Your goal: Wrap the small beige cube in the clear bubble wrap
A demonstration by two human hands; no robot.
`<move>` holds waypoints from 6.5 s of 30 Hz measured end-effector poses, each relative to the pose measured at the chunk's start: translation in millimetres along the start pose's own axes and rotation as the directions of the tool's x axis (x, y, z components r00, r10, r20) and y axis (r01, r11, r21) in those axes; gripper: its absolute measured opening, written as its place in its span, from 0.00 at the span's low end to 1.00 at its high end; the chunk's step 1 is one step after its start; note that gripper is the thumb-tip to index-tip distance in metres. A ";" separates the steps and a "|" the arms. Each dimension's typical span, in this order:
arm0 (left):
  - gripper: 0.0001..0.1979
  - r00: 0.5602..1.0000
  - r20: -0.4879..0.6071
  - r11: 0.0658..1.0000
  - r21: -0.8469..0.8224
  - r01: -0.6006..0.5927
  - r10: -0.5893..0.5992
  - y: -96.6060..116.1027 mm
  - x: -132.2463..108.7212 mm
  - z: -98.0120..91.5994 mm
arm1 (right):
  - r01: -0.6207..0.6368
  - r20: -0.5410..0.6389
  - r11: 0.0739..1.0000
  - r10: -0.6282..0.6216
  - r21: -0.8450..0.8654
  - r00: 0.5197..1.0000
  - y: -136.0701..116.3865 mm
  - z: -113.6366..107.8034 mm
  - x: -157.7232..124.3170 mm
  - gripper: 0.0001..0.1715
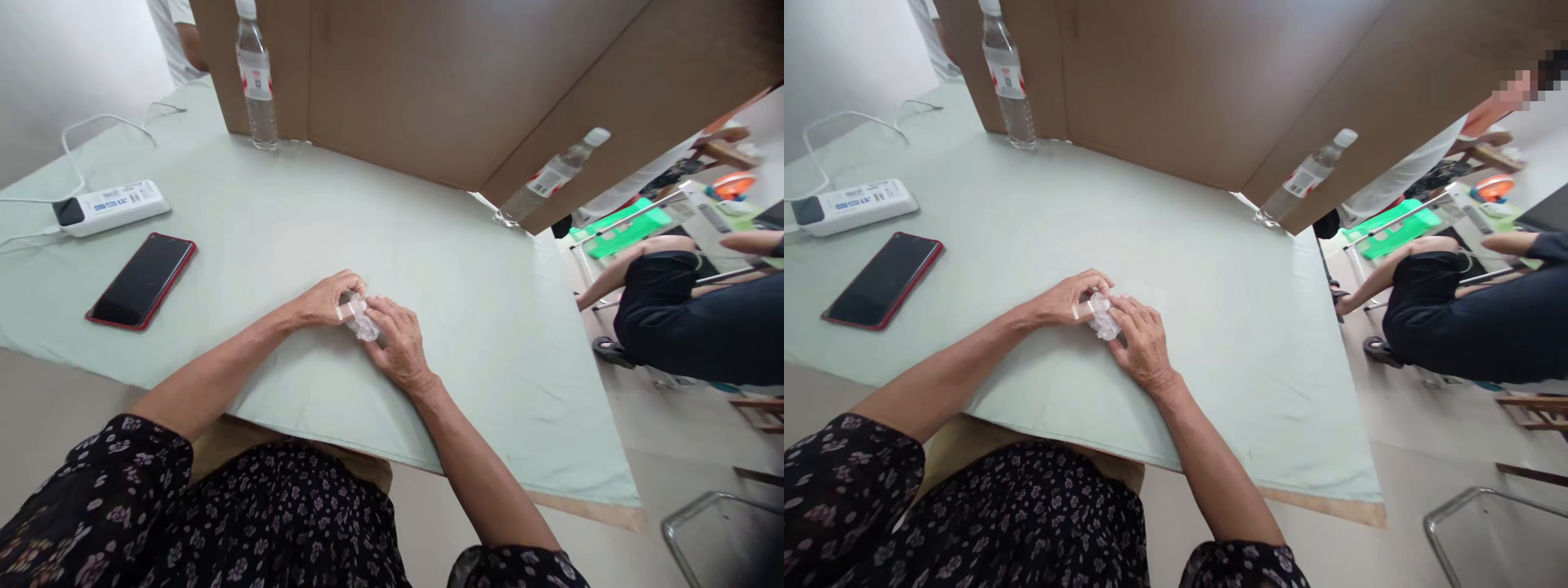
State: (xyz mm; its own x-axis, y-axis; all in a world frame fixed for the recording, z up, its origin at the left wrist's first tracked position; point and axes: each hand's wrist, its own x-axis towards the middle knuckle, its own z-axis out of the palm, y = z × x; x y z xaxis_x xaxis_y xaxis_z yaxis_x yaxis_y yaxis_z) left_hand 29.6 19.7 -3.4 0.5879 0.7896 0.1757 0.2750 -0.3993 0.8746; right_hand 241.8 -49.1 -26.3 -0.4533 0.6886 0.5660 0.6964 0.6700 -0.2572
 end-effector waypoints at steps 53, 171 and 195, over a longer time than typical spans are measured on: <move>0.25 0.904 0.337 0.585 -0.689 0.427 -0.262 23.5 -4.5 10.1 | -0.268 -0.115 0.877 0.338 0.400 0.934 -18.7 -12.8 8.7 0.16; 0.20 0.940 0.203 0.789 -0.511 0.340 -0.273 35.7 -9.0 17.1 | -0.208 -0.166 0.977 0.213 0.047 0.963 -19.4 -28.2 14.4 0.12; 0.21 0.940 0.003 0.940 0.042 0.339 -0.340 26.6 -5.0 -9.0 | -0.061 0.077 0.994 0.068 -0.096 0.995 -13.7 -0.8 13.5 0.24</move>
State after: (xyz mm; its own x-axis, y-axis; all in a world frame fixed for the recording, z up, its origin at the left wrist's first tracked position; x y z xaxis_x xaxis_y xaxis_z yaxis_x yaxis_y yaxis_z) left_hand 27.2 9.4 23.0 0.4621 0.8767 -0.1336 0.4896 -0.1266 0.8627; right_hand 226.6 -49.1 -14.5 -0.4465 0.7521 0.4847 0.7729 0.5971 -0.2146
